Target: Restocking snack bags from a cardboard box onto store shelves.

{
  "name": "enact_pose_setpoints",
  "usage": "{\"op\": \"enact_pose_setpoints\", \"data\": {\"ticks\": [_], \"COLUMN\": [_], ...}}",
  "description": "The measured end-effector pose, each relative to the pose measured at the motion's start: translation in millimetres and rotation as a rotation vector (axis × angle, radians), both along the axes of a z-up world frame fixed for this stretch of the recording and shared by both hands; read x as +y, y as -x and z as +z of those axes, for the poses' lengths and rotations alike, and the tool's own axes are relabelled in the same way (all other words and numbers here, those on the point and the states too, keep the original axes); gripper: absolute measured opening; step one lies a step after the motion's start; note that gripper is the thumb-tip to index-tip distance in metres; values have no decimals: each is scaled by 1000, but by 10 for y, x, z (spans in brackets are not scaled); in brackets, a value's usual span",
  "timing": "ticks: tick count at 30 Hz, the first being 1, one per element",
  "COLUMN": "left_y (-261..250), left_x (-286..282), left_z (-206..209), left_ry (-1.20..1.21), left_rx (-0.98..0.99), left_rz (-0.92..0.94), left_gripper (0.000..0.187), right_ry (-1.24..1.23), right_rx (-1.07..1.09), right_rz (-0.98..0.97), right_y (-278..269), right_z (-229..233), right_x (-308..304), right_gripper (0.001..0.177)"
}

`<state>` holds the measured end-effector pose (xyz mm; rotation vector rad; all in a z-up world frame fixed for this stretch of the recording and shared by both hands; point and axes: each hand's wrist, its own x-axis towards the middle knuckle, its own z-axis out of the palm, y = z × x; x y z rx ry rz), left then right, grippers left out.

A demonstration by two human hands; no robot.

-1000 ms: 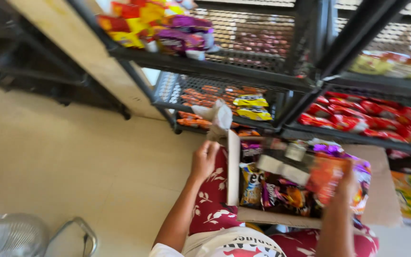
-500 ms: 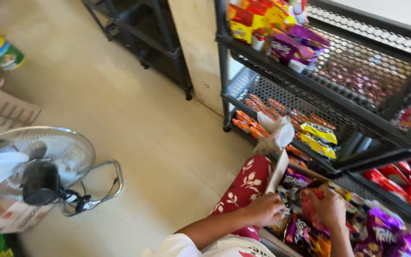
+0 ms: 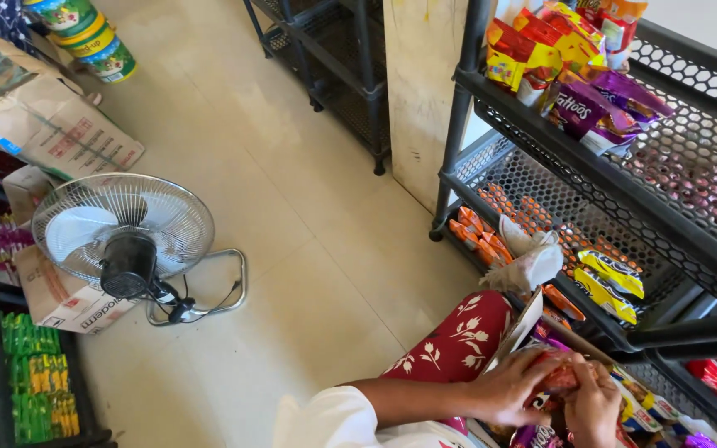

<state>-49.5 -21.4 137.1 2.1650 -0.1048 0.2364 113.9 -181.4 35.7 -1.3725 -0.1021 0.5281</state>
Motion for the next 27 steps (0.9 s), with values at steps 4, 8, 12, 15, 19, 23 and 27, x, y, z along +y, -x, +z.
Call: {"op": "enact_pose_setpoints", "data": {"ticks": [4, 8, 12, 15, 19, 23, 27], "left_y": [-260, -256, -346, -307, -157, -208, -223], "left_x": [205, 606, 1107, 1299, 1313, 1324, 1389], "left_z": [-223, 396, -297, -82, 670, 604, 512], "left_ry": [26, 174, 531, 750, 960, 956, 1018], "left_rx": [-239, 296, -132, -173, -132, -9, 49], "left_rz": [23, 109, 231, 284, 239, 272, 257], "left_gripper": [45, 47, 36, 41, 44, 45, 44], "right_ry": [-320, -271, -146, -338, -641, -555, -509], "right_rx": [61, -141, -430, -261, 157, 232, 262], "right_rz": [35, 6, -189, -168, -2, -164, -235], "right_y": [243, 312, 201, 168, 284, 352, 512], "right_z": [1026, 1083, 753, 563, 518, 410, 937], "right_x": [189, 1, -48, -55, 45, 161, 294], "right_gripper": [16, 18, 30, 59, 73, 47, 28]}}
